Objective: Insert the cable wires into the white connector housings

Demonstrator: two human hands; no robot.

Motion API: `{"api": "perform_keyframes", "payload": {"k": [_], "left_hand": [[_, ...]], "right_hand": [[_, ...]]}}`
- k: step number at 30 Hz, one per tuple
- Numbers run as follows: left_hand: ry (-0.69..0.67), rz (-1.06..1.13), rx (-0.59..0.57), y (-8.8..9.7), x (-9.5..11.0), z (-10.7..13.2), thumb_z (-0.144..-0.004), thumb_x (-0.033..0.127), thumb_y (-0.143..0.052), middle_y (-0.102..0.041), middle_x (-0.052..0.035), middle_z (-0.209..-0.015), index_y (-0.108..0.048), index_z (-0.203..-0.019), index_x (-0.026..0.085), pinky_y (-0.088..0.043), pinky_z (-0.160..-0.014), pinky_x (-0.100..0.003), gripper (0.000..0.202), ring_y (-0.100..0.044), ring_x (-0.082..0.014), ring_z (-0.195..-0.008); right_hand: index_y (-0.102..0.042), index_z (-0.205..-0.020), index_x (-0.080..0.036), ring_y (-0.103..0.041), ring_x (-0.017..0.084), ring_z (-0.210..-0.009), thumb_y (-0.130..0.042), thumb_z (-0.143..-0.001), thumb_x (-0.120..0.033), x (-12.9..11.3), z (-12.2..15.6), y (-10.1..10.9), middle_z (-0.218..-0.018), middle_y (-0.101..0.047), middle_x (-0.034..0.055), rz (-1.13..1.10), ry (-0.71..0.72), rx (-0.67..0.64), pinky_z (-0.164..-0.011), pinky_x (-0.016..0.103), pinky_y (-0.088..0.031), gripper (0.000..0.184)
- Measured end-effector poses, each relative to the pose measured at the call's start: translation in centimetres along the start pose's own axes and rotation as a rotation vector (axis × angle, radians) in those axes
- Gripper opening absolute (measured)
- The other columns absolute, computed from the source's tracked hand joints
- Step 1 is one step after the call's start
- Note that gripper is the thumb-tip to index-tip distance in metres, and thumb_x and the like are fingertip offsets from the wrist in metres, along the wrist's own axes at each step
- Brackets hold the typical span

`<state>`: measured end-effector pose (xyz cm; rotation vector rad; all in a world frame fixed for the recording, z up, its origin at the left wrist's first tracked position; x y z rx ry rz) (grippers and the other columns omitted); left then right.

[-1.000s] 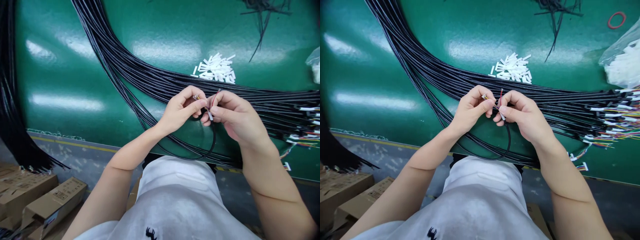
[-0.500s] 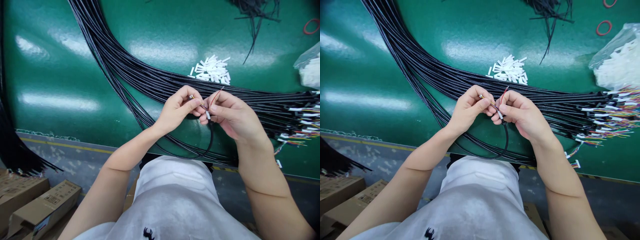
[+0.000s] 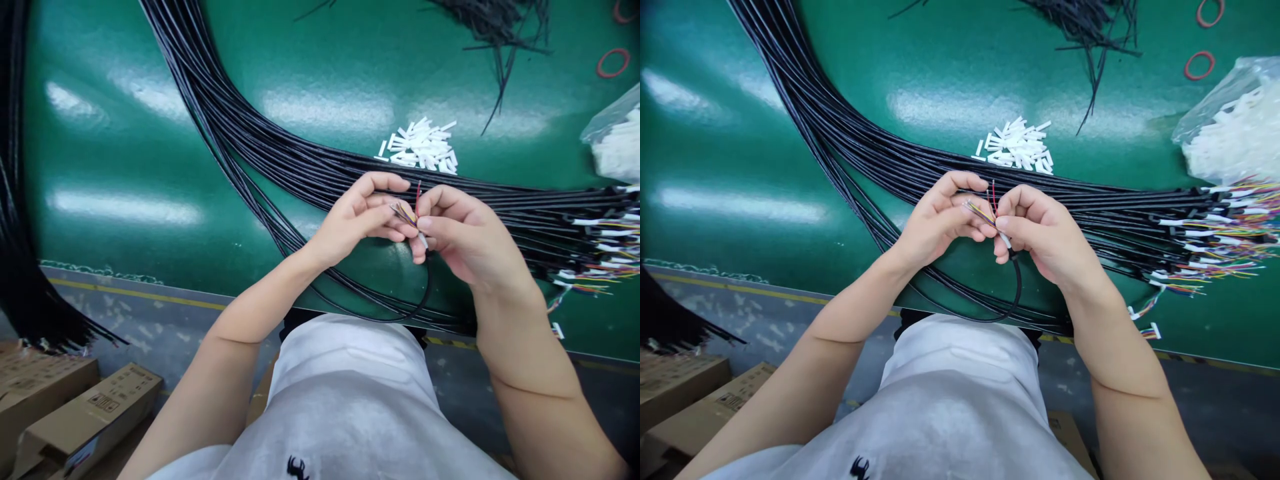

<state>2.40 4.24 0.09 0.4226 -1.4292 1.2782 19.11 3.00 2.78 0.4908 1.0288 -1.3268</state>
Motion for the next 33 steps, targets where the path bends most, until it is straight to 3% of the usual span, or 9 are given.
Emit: {"api": "perform_keyframes", "payload": {"k": [4, 9, 14, 17, 20, 23, 26, 30, 33], "left_hand": [[0.076, -0.02, -0.022, 0.4, -0.2, -0.2, -0.092, 0.064, -0.075, -0.078, 0.0004, -0.087, -0.064, -0.118, 0.024, -0.058, -0.057, -0.02, 0.049, -0.078, -0.0119, -0.071], [-0.032, -0.188, 0.037, 0.2, 0.6, -0.3, -0.083, 0.069, -0.081, -0.072, 0.0016, -0.078, -0.068, -0.09, 0.02, -0.053, -0.057, -0.021, 0.051, -0.066, -0.0074, -0.062], [-0.308, -0.46, 0.187, 0.6, 1.4, 0.1, -0.084, 0.064, -0.083, -0.074, -0.0014, -0.083, -0.078, -0.083, 0.021, -0.057, -0.073, -0.028, 0.043, -0.068, -0.0122, -0.076], [-0.359, -0.557, 0.17, 0.2, 1.1, 0.3, -0.085, 0.062, -0.082, -0.074, -0.0019, -0.082, -0.079, -0.083, 0.022, -0.057, -0.078, -0.03, 0.04, -0.067, -0.0134, -0.076], [-0.325, -0.5, 0.163, -0.1, 0.8, 0.4, -0.094, 0.061, -0.072, -0.075, -0.0023, -0.092, -0.08, -0.098, 0.023, -0.055, -0.071, -0.027, 0.039, -0.066, -0.0114, -0.074], [-0.363, -0.49, 0.17, 0.0, 1.1, 0.3, -0.099, 0.059, -0.067, -0.075, -0.0032, -0.098, -0.08, -0.109, 0.026, -0.058, -0.082, -0.029, 0.037, -0.07, -0.0136, -0.087], [-0.429, -0.565, 0.106, -0.1, 1.1, 0.2, -0.101, 0.061, -0.062, -0.077, -0.0041, -0.105, -0.081, -0.108, 0.027, -0.059, -0.095, -0.033, 0.039, -0.072, -0.016, -0.1], [-0.459, -0.701, -0.012, -0.9, 0.3, 0.3, -0.095, 0.071, -0.065, -0.076, -0.0038, -0.1, -0.076, -0.112, 0.025, -0.058, -0.085, -0.032, 0.05, -0.07, -0.0151, -0.09], [-0.442, -0.723, 0.036, -1.0, 0.0, 0.5, -0.101, 0.065, -0.061, -0.076, -0.0026, -0.096, -0.072, -0.106, 0.022, -0.058, -0.084, -0.031, 0.044, -0.071, -0.0138, -0.087]], "right_hand": [[-0.062, -0.084, -0.024, -0.063, 0.014, -0.05, -0.097, -0.073, -0.049, -0.1, 0.1, -0.3, -0.06, -0.065, -0.0048, -0.017, -0.052, -0.081, -0.051, 0.029, -0.049, 0.045], [-0.063, -0.083, -0.023, -0.064, 0.014, -0.051, -0.098, -0.073, -0.051, -0.1, 0.2, -0.8, -0.062, -0.067, -0.0031, 0.003, -0.059, -0.116, -0.052, 0.029, -0.051, 0.046], [-0.067, -0.092, -0.026, -0.037, 0.006, -0.044, -0.101, -0.071, -0.043, -0.7, 0.4, -0.1, -0.062, -0.047, -0.0093, 0.057, 0.098, 0.026, -0.042, 0.026, -0.027, 0.043], [-0.066, -0.088, -0.027, -0.032, 0.007, -0.047, -0.093, -0.082, -0.037, -0.6, 0.6, 0.2, -0.065, -0.046, -0.0075, 0.12, 0.158, 0.091, -0.044, 0.029, -0.021, 0.03], [-0.062, -0.089, -0.027, -0.035, 0.009, -0.052, -0.085, -0.089, -0.034, -0.2, 0.6, 0.1, -0.068, -0.046, -0.0062, 0.261, 0.147, 0.1, -0.047, 0.029, -0.024, 0.024], [-0.057, -0.087, -0.025, -0.037, 0.01, -0.057, -0.075, -0.093, -0.032, 0.5, 0.4, -0.3, -0.069, -0.045, -0.0052, 0.424, 0.117, 0.027, -0.052, 0.029, -0.029, 0.02], [-0.053, -0.089, -0.024, -0.046, 0.013, -0.065, -0.068, -0.093, -0.032, 1.1, 0.1, -0.8, -0.077, -0.053, -0.0026, 0.528, 0.173, -0.025, -0.059, 0.03, -0.037, 0.018], [-0.055, -0.095, -0.023, -0.061, 0.02, -0.082, -0.063, -0.092, -0.036, 1.6, -0.3, -1.4, -0.093, -0.066, 0.0041, 0.686, 0.296, -0.004, -0.073, 0.036, -0.047, 0.015], [-0.058, -0.105, -0.023, -0.065, 0.021, -0.081, -0.065, -0.088, -0.031, 1.5, -0.4, -1.5, -0.095, -0.069, 0.0042, 0.699, 0.318, 0.012, -0.073, 0.037, -0.05, 0.02]]}}
Point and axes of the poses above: each hand's wrist, its own z-axis away from the middle knuckle, its own y-axis out of the back of the hand, x = y × z, the point moved 4 cm from there along -z, towards the middle knuckle
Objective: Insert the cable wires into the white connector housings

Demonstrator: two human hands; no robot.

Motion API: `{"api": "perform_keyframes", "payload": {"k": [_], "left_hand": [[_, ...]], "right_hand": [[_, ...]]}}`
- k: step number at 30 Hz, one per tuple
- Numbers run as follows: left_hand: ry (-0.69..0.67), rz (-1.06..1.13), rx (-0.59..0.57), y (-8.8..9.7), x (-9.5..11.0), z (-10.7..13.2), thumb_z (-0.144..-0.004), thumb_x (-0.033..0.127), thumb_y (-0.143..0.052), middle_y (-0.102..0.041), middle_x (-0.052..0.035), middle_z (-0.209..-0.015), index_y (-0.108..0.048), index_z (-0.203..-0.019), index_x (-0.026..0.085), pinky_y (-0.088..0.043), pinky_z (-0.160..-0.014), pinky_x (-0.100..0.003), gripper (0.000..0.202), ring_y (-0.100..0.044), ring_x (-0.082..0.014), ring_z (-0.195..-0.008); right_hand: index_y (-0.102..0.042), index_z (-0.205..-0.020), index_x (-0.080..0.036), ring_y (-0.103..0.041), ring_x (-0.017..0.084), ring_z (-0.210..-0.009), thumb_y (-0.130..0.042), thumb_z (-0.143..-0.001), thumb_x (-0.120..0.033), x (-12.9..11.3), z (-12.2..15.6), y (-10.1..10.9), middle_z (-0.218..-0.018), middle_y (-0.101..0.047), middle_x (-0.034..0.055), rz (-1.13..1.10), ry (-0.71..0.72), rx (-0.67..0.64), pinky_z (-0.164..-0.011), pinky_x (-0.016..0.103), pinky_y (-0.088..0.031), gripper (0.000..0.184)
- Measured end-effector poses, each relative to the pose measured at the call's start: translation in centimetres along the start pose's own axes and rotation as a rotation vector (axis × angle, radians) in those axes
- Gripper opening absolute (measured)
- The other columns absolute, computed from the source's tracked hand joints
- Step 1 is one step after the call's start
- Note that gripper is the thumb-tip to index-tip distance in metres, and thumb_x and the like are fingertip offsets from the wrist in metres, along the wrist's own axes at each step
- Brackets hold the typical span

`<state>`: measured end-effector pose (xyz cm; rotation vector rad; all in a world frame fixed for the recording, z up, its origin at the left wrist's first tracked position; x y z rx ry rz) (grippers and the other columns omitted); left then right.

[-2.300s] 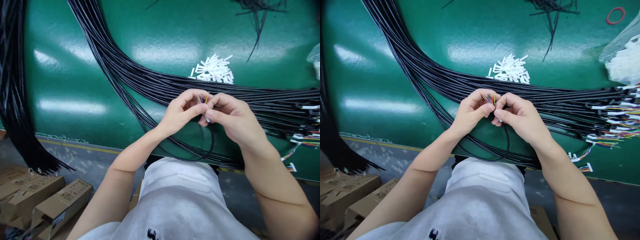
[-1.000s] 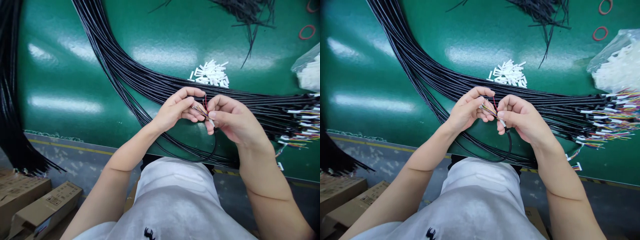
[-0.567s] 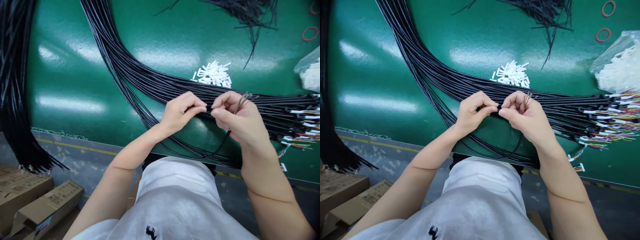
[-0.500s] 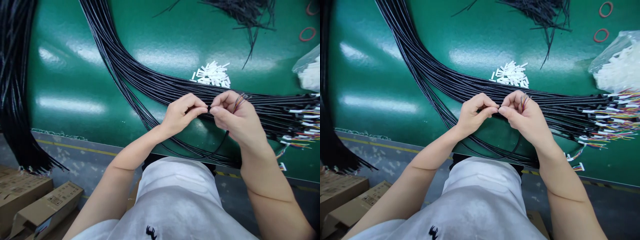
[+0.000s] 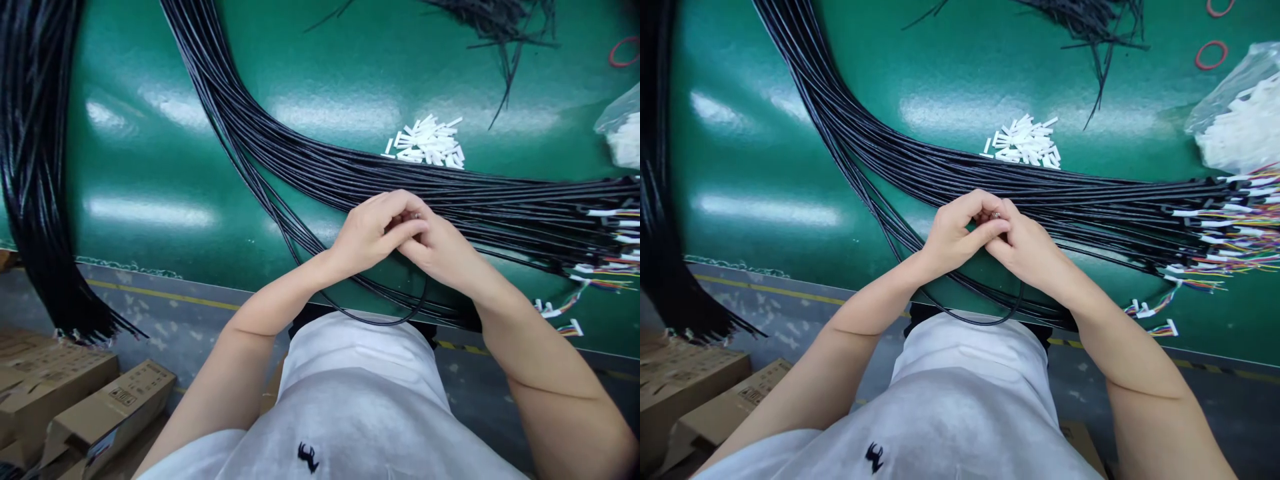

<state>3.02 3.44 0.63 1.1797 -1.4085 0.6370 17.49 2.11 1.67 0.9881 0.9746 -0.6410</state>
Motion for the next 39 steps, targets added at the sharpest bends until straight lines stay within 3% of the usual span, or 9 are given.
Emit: {"api": "perform_keyframes", "payload": {"k": [3, 7, 14, 18, 23, 29, 39], "left_hand": [[0.062, 0.096, 0.095, 0.8, -0.5, 0.0, -0.105, 0.057, -0.058, -0.076, -0.0008, -0.099, -0.068, -0.109, 0.024, -0.059, -0.083, -0.03, 0.034, -0.074, -0.0127, -0.09], [0.086, 0.196, 0.15, 1.9, -1.3, -0.2, -0.101, 0.057, -0.065, -0.074, 0.0007, -0.1, -0.066, -0.109, 0.026, -0.06, -0.083, -0.03, 0.032, -0.074, -0.0121, -0.09], [0.153, 0.271, 0.11, 1.2, -0.6, -0.4, -0.094, 0.066, -0.071, -0.075, -0.0001, -0.103, -0.07, -0.108, 0.026, -0.059, -0.081, -0.03, 0.042, -0.073, -0.0126, -0.089], [0.168, 0.301, 0.133, 0.9, -0.4, -0.5, -0.094, 0.062, -0.072, -0.073, 0.0012, -0.092, -0.07, -0.096, 0.023, -0.057, -0.076, -0.028, 0.039, -0.069, -0.0101, -0.081], [0.216, 0.397, 0.179, 0.8, -1.0, -0.3, -0.094, 0.058, -0.076, -0.074, 0.0024, -0.083, -0.069, -0.097, 0.022, -0.057, -0.07, -0.025, 0.036, -0.067, -0.0075, -0.072], [0.269, 0.452, 0.17, 0.5, -1.1, -0.2, -0.09, 0.058, -0.079, -0.072, 0.003, -0.075, -0.068, -0.092, 0.02, -0.056, -0.063, -0.023, 0.039, -0.064, -0.0058, -0.064], [0.272, 0.432, 0.176, 0.7, -1.2, -0.3, -0.09, 0.061, -0.078, -0.074, 0.0031, -0.073, -0.071, -0.094, 0.02, -0.057, -0.063, -0.022, 0.041, -0.067, -0.0061, -0.063]], "right_hand": [[-0.059, -0.101, -0.025, -0.06, 0.015, -0.064, -0.07, -0.092, -0.034, -0.1, 0.0, 0.6, -0.08, -0.063, -0.0021, -0.202, -0.087, -0.018, -0.061, 0.032, -0.05, 0.017], [-0.065, -0.092, -0.026, -0.06, 0.013, -0.059, -0.083, -0.09, -0.044, -0.5, 0.1, 2.1, -0.071, -0.062, -0.0042, -0.462, -0.121, 0.104, -0.056, 0.028, -0.054, 0.026], [-0.069, -0.081, -0.023, -0.062, 0.012, -0.056, -0.092, -0.083, -0.047, -0.8, 0.2, 1.8, -0.067, -0.063, -0.0035, -0.46, -0.142, 0.149, -0.053, 0.027, -0.056, 0.034], [-0.071, -0.081, -0.022, -0.065, 0.012, -0.057, -0.092, -0.083, -0.043, -0.6, 0.2, 1.5, -0.069, -0.066, -0.0027, -0.46, -0.152, 0.162, -0.055, 0.028, -0.057, 0.029], [-0.072, -0.084, -0.026, -0.067, 0.014, -0.058, -0.085, -0.09, -0.043, 0.1, 0.1, 1.5, -0.067, -0.069, -0.0028, -0.519, -0.147, 0.189, -0.057, 0.029, -0.057, 0.023], [-0.071, -0.081, -0.025, -0.067, 0.013, -0.054, -0.086, -0.089, -0.041, 0.5, -0.2, 1.5, -0.063, -0.069, -0.0034, -0.589, -0.153, 0.18, -0.054, 0.026, -0.055, 0.023], [-0.063, -0.08, -0.025, -0.07, 0.011, -0.057, -0.091, -0.082, -0.047, 0.3, -0.2, 1.1, -0.068, -0.06, -0.0071, -0.747, -0.249, 0.177, -0.053, 0.022, -0.061, 0.036]]}}
Point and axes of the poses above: each hand's wrist, its own z-axis away from the middle knuckle, its own y-axis out of the back of the hand, x = y × z, the point moved 4 cm from there along -z, towards the middle knuckle
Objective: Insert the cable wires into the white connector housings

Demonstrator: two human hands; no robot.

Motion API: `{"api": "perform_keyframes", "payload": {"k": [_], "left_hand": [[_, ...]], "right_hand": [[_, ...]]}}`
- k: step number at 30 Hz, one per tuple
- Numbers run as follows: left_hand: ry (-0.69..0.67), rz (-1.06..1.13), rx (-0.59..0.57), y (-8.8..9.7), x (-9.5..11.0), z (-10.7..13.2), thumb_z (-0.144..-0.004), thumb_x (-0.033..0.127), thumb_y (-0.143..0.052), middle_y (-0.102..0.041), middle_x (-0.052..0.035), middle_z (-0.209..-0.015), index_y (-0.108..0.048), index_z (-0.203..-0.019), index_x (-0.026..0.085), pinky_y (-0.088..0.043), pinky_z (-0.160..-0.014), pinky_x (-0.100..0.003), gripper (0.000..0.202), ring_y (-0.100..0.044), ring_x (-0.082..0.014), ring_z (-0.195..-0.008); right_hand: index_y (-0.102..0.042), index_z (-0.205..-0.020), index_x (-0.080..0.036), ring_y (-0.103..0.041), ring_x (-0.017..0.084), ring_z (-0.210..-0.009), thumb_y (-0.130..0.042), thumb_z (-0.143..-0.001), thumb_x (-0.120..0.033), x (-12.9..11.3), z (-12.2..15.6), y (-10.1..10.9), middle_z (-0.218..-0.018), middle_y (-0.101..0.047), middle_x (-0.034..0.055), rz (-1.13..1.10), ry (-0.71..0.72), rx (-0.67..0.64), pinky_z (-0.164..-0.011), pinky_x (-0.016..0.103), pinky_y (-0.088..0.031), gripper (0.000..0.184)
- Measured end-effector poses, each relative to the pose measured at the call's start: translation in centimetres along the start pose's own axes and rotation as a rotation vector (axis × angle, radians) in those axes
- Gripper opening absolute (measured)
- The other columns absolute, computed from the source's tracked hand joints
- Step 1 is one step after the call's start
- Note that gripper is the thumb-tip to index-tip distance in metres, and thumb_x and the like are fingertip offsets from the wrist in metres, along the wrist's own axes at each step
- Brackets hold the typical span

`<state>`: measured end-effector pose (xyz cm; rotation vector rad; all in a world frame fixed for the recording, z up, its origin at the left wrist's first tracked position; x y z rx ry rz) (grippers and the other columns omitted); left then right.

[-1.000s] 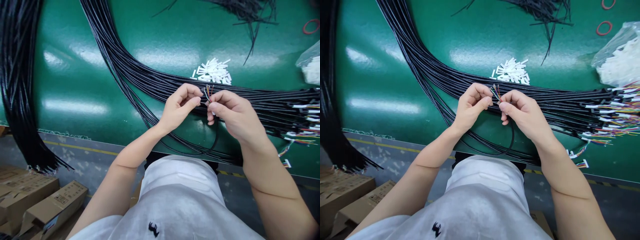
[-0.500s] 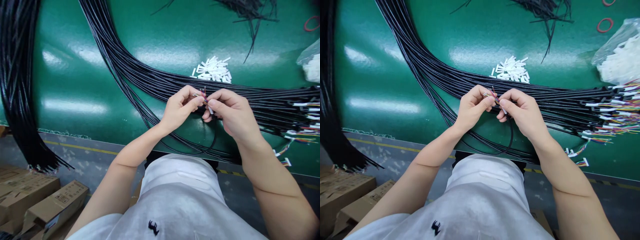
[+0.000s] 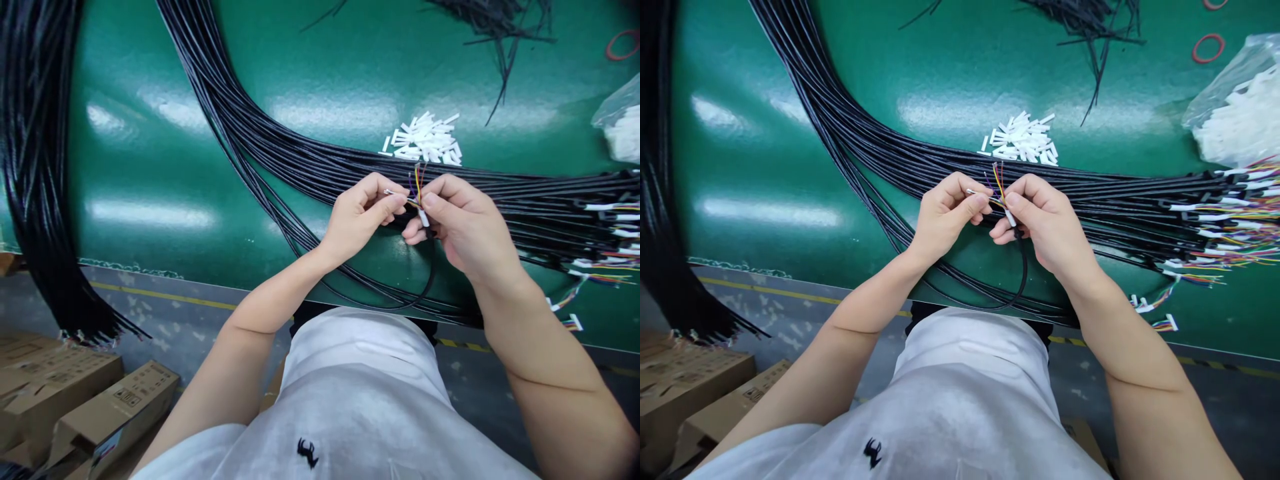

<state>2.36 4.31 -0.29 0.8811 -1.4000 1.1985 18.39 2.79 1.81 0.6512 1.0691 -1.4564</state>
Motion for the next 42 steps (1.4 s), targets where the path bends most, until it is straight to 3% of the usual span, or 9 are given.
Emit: {"api": "perform_keyframes", "payload": {"k": [6, 11, 16, 20, 26, 32, 37, 40, 42], "left_hand": [[0.01, -0.058, -0.006, 0.1, 0.0, 0.2, -0.091, 0.065, -0.075, -0.075, 0.0023, -0.078, -0.07, -0.098, 0.022, -0.06, -0.068, -0.025, 0.044, -0.069, -0.0082, -0.069], [0.051, -0.004, -0.164, 0.2, 0.4, 0.1, -0.091, 0.064, -0.076, -0.076, -0.0013, -0.092, -0.067, -0.103, 0.023, -0.062, -0.075, -0.03, 0.044, -0.072, -0.0116, -0.079], [0.094, 0.09, -0.115, 0.9, -0.1, -0.7, -0.092, 0.064, -0.075, -0.072, 0.0015, -0.085, -0.063, -0.107, 0.026, -0.057, -0.061, -0.027, 0.043, -0.064, -0.0088, -0.064], [0.063, -0.048, -0.14, 0.6, 0.0, -0.8, -0.09, 0.07, -0.073, -0.072, 0.0, -0.09, -0.069, -0.099, 0.023, -0.056, -0.063, -0.025, 0.048, -0.068, -0.0094, -0.074], [-0.043, -0.181, -0.08, 0.7, 0.6, -0.6, -0.092, 0.071, -0.07, -0.075, -0.0006, -0.093, -0.072, -0.092, 0.023, -0.059, -0.076, -0.029, 0.048, -0.07, -0.0118, -0.083], [-0.385, -0.491, 0.031, 0.0, 0.5, 0.4, -0.103, 0.058, -0.061, -0.072, -0.0033, -0.089, -0.074, -0.093, 0.024, -0.054, -0.082, -0.035, 0.039, -0.067, -0.0159, -0.086], [-0.632, -0.843, 0.032, 0.2, 0.1, 1.1, -0.109, 0.047, -0.05, -0.074, -0.0054, -0.095, -0.077, -0.104, 0.025, -0.05, -0.083, -0.035, 0.035, -0.064, -0.0165, -0.086], [-0.596, -0.859, -0.149, 1.7, 1.1, -0.3, -0.108, 0.044, -0.054, -0.076, -0.0047, -0.099, -0.076, -0.107, 0.024, -0.052, -0.085, -0.033, 0.03, -0.067, -0.0162, -0.091], [-0.431, -0.865, -0.144, 3.5, 2.0, -2.9, -0.107, 0.041, -0.057, -0.075, -0.0045, -0.099, -0.074, -0.105, 0.023, -0.052, -0.088, -0.034, 0.025, -0.067, -0.0168, -0.094]], "right_hand": [[-0.061, -0.081, -0.025, -0.069, 0.012, -0.058, -0.096, -0.075, -0.051, -0.1, -0.1, 0.1, -0.068, -0.061, -0.0064, -0.011, -0.068, -0.042, -0.054, 0.024, -0.061, 0.044], [-0.063, -0.077, -0.023, -0.062, 0.01, -0.048, -0.091, -0.081, -0.047, -0.3, 0.0, 0.0, -0.066, -0.064, -0.0038, -0.036, -0.108, -0.119, -0.045, 0.023, -0.053, 0.037], [-0.061, -0.075, -0.021, -0.059, 0.011, -0.042, -0.097, -0.074, -0.047, -0.6, 0.3, -0.1, -0.061, -0.062, -0.0046, -0.005, -0.164, -0.162, -0.04, 0.024, -0.048, 0.044], [-0.06, -0.074, -0.021, -0.057, 0.011, -0.04, -0.092, -0.081, -0.052, -0.5, 0.5, -0.4, -0.052, -0.058, -0.0049, 0.086, -0.174, -0.229, -0.043, 0.024, -0.046, 0.045], [-0.069, -0.097, -0.024, -0.066, 0.01, -0.062, -0.1, -0.07, -0.041, -1.1, 0.2, -0.1, -0.096, -0.069, -0.0039, 0.198, 0.116, -0.079, -0.054, 0.026, -0.06, 0.045], [-0.072, -0.09, -0.024, -0.048, 0.009, -0.045, -0.076, -0.097, -0.033, -1.1, 0.3, 0.7, -0.056, -0.053, -0.0063, 0.385, 0.161, 0.022, -0.043, 0.025, -0.036, 0.012], [-0.072, -0.08, -0.023, -0.048, 0.011, -0.05, -0.077, -0.091, -0.023, -2.0, 0.4, 0.9, -0.062, -0.056, -0.0041, 0.526, 0.268, 0.059, -0.048, 0.028, -0.036, 0.012], [-0.071, -0.074, -0.022, -0.05, 0.011, -0.054, -0.075, -0.089, -0.021, -2.2, 0.3, 0.9, -0.07, -0.06, -0.002, 0.563, 0.304, 0.041, -0.052, 0.03, -0.037, 0.015], [-0.071, -0.075, -0.022, -0.051, 0.01, -0.054, -0.074, -0.089, -0.022, -2.2, 0.2, 1.0, -0.077, -0.064, -0.0007, 0.531, 0.3, 0.048, -0.053, 0.03, -0.04, 0.015]]}}
Point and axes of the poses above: each hand's wrist, its own z-axis away from the middle knuckle, its own y-axis out of the back of the hand, x = y × z, the point moved 4 cm from there along -z, towards the middle knuckle
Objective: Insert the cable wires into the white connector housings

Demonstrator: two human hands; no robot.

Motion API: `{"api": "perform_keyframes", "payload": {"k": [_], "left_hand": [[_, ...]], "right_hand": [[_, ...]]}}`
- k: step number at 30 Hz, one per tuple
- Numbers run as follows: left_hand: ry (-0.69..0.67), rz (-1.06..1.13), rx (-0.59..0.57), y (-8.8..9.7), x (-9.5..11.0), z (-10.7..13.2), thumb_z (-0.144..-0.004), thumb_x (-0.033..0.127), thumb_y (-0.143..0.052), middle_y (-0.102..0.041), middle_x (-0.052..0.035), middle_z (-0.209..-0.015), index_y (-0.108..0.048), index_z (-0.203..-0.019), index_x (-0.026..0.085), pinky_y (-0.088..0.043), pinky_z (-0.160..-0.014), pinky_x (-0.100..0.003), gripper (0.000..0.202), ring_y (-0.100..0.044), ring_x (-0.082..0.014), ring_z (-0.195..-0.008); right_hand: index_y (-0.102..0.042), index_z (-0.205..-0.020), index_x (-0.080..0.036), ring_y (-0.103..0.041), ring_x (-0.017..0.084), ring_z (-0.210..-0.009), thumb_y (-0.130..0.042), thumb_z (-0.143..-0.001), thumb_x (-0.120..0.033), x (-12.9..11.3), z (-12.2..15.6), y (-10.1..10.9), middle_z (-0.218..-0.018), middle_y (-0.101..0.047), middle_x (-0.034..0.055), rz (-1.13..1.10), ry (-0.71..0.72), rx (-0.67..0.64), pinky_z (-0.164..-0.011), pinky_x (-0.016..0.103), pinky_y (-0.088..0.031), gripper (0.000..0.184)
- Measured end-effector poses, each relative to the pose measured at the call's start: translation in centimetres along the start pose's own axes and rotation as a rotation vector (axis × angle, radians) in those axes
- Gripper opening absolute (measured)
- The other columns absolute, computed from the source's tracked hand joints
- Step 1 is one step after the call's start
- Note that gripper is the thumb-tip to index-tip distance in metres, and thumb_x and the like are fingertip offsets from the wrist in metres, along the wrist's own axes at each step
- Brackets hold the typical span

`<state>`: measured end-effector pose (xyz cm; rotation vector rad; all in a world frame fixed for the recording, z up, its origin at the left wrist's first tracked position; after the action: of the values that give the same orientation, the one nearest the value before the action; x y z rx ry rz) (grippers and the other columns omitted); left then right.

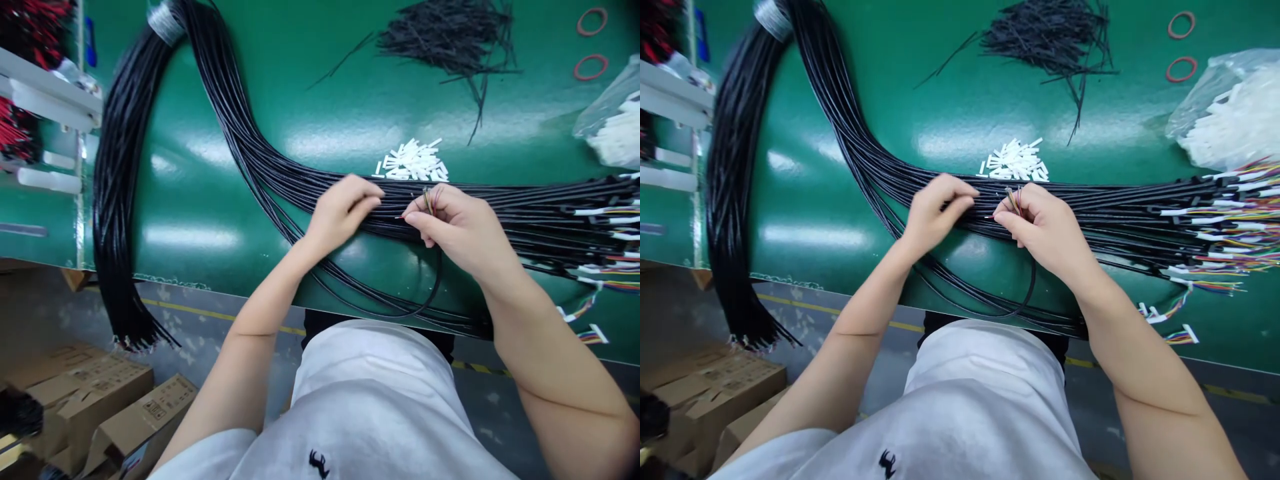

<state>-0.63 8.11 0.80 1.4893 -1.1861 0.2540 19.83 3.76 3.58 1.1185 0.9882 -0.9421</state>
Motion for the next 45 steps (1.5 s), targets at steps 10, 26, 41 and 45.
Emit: {"api": "perform_keyframes", "payload": {"k": [10, 26, 41, 45], "left_hand": [[0.325, -0.258, -0.258, -1.8, -6.7, -8.8, -0.072, 0.018, -0.091, -0.055, 0.0, -0.069, -0.054, -0.067, 0.024, -0.044, -0.08, -0.041, 0.038, -0.047, -0.017, -0.071], [0.571, 0.93, -0.248, -1.9, 2.9, 0.6, -0.073, 0.049, -0.096, -0.076, 0.0015, -0.083, -0.07, -0.103, 0.021, -0.058, -0.067, -0.022, 0.049, -0.071, -0.0081, -0.07], [0.695, 1.206, -0.194, -2.8, 3.8, 2.4, -0.073, 0.042, -0.097, -0.073, 0.0048, -0.079, -0.066, -0.099, 0.016, -0.059, -0.066, -0.016, 0.048, -0.075, -0.006, -0.07], [0.686, 1.213, -0.193, -2.8, 3.9, 2.3, -0.074, 0.041, -0.097, -0.074, 0.0044, -0.08, -0.066, -0.097, 0.016, -0.059, -0.065, -0.015, 0.046, -0.075, -0.0053, -0.07]], "right_hand": [[-0.068, -0.074, -0.023, -0.057, 0.013, -0.058, -0.073, -0.085, -0.021, 0.2, -0.6, 0.4, -0.075, -0.064, -0.0013, -0.084, 0.035, 0.073, -0.057, 0.03, -0.045, 0.012], [-0.057, -0.073, -0.026, -0.044, 0.013, -0.06, -0.065, -0.082, -0.008, -2.3, 1.3, -0.2, -0.071, -0.055, -0.0017, 0.156, 0.303, 0.212, -0.061, 0.033, -0.039, 0.021], [-0.059, -0.08, -0.028, -0.046, 0.013, -0.053, -0.064, -0.083, -0.002, -2.1, 2.2, -1.4, -0.073, -0.058, -0.002, 0.42, 0.503, 0.249, -0.048, 0.032, -0.033, 0.026], [-0.06, -0.082, -0.027, -0.045, 0.013, -0.054, -0.065, -0.08, 0.001, -2.1, 2.2, -1.4, -0.073, -0.058, -0.003, 0.44, 0.539, 0.257, -0.049, 0.032, -0.032, 0.028]]}}
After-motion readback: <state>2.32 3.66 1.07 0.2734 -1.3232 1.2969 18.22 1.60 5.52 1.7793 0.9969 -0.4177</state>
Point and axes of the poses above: each hand's wrist, its own z-axis away from the middle knuckle, its own y-axis out of the back of the hand, x = y × z, the point moved 4 cm from there along -z, towards the middle knuckle
